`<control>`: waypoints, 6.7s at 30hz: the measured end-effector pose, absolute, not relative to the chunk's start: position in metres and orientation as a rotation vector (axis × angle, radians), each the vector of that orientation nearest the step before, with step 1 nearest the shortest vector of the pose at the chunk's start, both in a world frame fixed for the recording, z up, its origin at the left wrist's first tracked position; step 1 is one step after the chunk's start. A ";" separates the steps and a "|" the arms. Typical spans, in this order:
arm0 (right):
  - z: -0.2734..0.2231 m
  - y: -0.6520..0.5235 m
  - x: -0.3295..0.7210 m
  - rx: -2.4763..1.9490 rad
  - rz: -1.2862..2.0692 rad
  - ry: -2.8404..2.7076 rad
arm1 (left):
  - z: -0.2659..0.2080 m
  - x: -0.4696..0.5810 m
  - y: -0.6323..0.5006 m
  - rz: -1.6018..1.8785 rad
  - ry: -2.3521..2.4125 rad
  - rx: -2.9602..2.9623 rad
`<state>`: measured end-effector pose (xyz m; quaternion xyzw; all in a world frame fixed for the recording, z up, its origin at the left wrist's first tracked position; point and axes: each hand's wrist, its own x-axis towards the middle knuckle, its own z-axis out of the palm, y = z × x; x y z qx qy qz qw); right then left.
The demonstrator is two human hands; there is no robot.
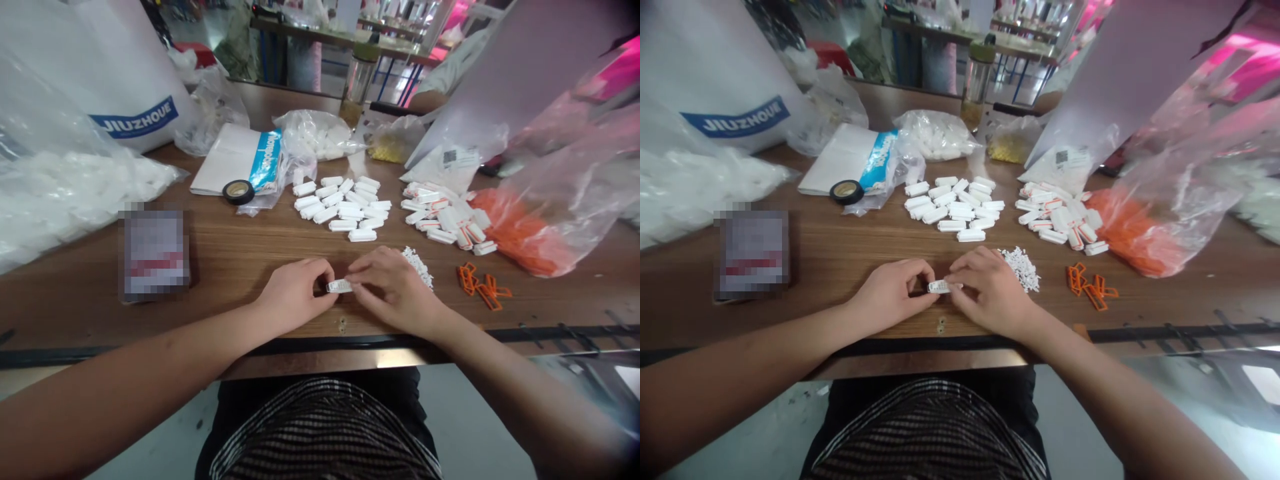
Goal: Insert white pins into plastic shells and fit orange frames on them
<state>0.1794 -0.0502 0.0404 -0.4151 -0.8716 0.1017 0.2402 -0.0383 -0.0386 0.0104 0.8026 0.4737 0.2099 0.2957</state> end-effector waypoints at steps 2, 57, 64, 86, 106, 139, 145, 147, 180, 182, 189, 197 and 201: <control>0.042 -0.038 0.206 -1.344 0.322 -2.221 | 0.010 -0.038 -0.038 0.546 1.258 2.145; 0.042 -0.039 0.166 -1.163 0.675 -2.412 | 0.017 -0.037 -0.040 0.548 1.248 2.135; 0.038 -0.039 0.164 -1.126 0.598 -2.409 | 0.015 -0.038 -0.038 0.552 1.228 2.138; 0.044 -0.047 0.172 -0.952 0.252 -2.541 | 0.013 -0.038 -0.039 0.576 1.256 2.117; 0.034 -0.009 0.256 -1.736 0.225 -2.057 | 0.010 -0.038 -0.038 0.531 1.259 2.162; 0.032 -0.005 0.331 -2.170 0.534 -1.860 | 0.012 -0.038 -0.037 0.514 1.244 2.187; 0.026 -0.005 0.329 -2.163 0.543 -1.907 | 0.013 -0.037 -0.037 0.506 1.243 2.186; 0.024 -0.004 0.330 -2.141 0.496 -1.958 | 0.014 -0.038 -0.037 0.500 1.244 2.181; 0.042 -0.042 0.168 -1.104 0.322 -2.516 | 0.012 -0.037 -0.040 0.565 1.236 2.141; 0.043 -0.043 0.169 -1.099 0.285 -2.526 | 0.012 -0.037 -0.040 0.573 1.245 2.143; 0.042 -0.049 0.170 -1.086 0.191 -2.529 | 0.012 -0.038 -0.039 0.572 1.239 2.142; 0.044 -0.041 0.189 -1.183 0.302 -2.395 | 0.012 -0.038 -0.038 0.543 1.252 2.147; 0.044 -0.003 0.246 -1.736 0.107 -2.159 | 0.013 -0.038 -0.038 0.515 1.254 2.156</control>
